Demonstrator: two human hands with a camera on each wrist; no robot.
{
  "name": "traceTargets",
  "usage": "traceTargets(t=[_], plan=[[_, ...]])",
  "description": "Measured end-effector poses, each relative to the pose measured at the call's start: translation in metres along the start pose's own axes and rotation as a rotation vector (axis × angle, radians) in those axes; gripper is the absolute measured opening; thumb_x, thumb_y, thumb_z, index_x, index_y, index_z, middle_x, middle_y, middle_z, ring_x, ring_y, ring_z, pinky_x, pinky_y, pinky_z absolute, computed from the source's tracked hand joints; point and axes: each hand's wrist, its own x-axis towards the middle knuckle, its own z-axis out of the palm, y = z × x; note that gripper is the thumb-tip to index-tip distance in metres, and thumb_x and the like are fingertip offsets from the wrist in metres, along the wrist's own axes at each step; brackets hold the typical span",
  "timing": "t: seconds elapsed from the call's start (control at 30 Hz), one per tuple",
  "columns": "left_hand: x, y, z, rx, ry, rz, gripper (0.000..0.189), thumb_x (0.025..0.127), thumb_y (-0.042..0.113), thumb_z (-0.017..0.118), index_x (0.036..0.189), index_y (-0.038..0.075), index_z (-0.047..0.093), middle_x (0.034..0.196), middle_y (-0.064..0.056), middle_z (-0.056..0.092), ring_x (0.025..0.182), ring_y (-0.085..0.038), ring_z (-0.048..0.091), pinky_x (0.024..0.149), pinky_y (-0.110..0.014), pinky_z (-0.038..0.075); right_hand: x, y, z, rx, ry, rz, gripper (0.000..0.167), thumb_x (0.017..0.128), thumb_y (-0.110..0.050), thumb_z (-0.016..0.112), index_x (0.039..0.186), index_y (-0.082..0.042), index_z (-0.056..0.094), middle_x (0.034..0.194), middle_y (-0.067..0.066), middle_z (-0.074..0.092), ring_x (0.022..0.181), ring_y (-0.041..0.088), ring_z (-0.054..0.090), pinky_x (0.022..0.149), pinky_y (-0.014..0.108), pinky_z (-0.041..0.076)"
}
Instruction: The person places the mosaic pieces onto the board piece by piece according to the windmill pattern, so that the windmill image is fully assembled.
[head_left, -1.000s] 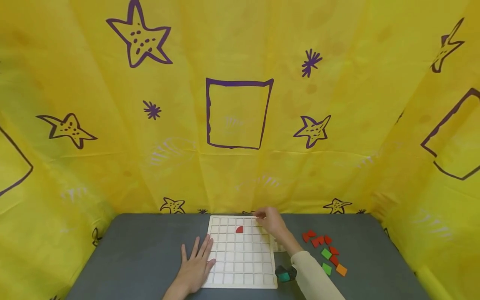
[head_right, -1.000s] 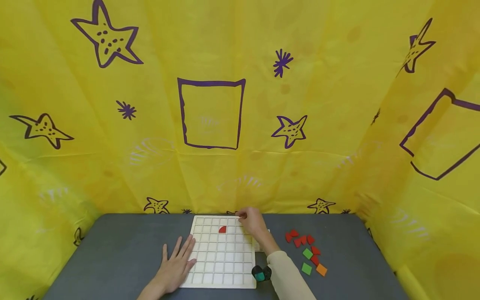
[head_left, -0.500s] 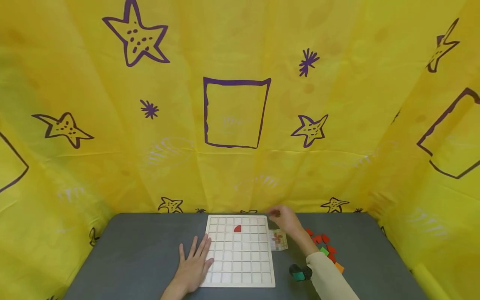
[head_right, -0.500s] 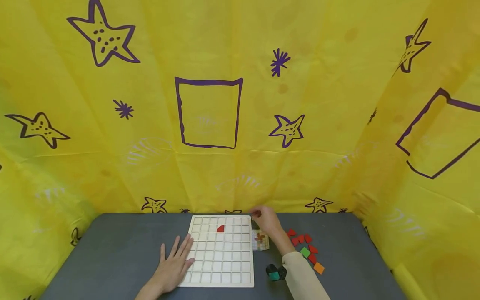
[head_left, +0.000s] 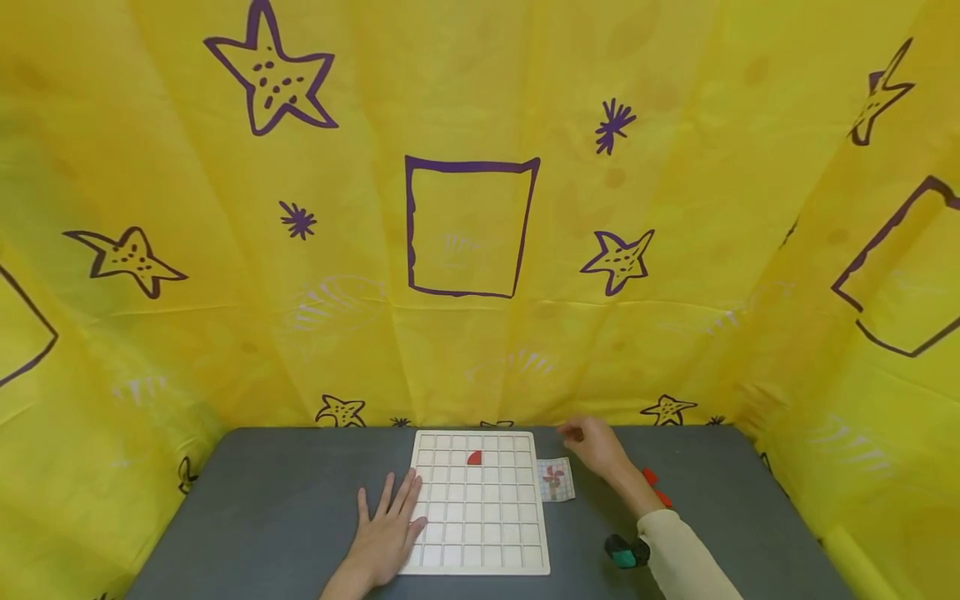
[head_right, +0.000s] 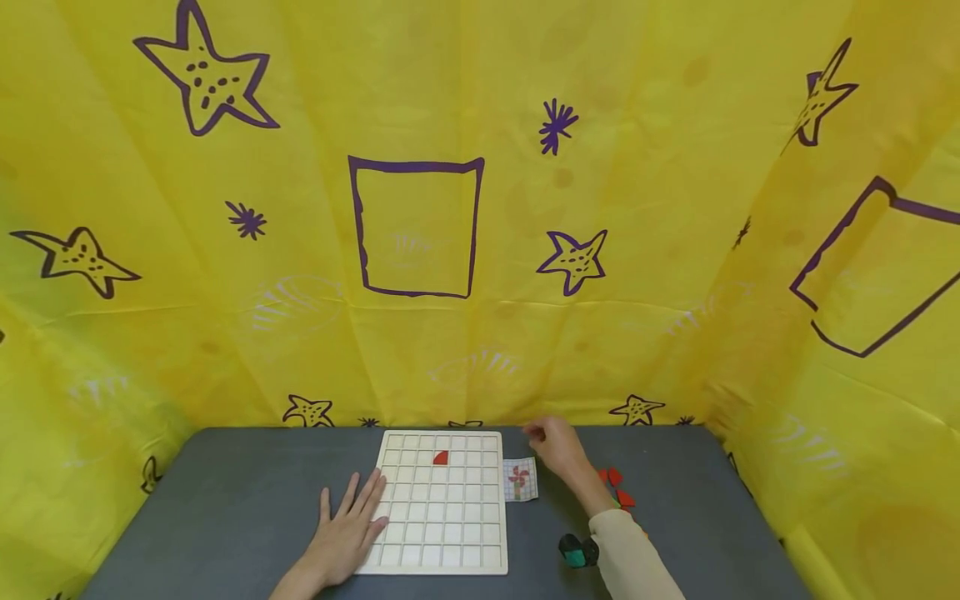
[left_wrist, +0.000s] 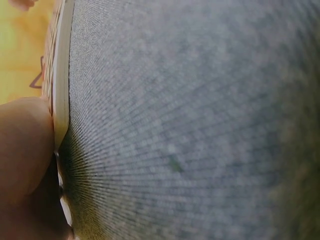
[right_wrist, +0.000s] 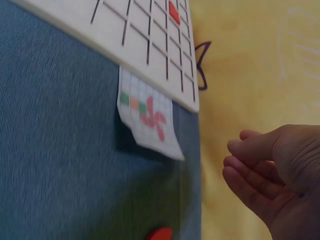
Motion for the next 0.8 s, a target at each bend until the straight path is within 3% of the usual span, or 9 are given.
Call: traceTargets(t=[0.53, 0.8], plan=[[-0.002, 0.001, 0.000, -0.016, 0.036, 0.023, 0.060, 0.103, 0.039, 0.046, 0.152, 0.007, 0.034, 0.160, -0.011, 0.026, 0.145, -0.043, 0.018, 0.105, -0.075, -0.001, -0.029, 0.032, -0.021, -0.101, -0.018, 0.102, 0.021, 0.078, 0.008, 0.075, 0.098, 0.001, 0.074, 0.091, 0.010, 0.072, 0.082, 0.027, 0.067, 0.072, 0.041, 0.056], [-0.003, -0.002, 0.003, -0.016, 0.080, 0.054, 0.059, 0.103, 0.038, 0.046, 0.151, 0.007, 0.033, 0.160, -0.009, 0.025, 0.144, -0.044, 0.019, 0.104, -0.077, -0.001, -0.039, 0.046, -0.032, -0.133, -0.067, 0.111, 0.022, 0.075, 0.007, 0.078, 0.096, 0.003, 0.074, 0.092, 0.013, 0.072, 0.083, 0.030, 0.067, 0.072, 0.043, 0.056]])
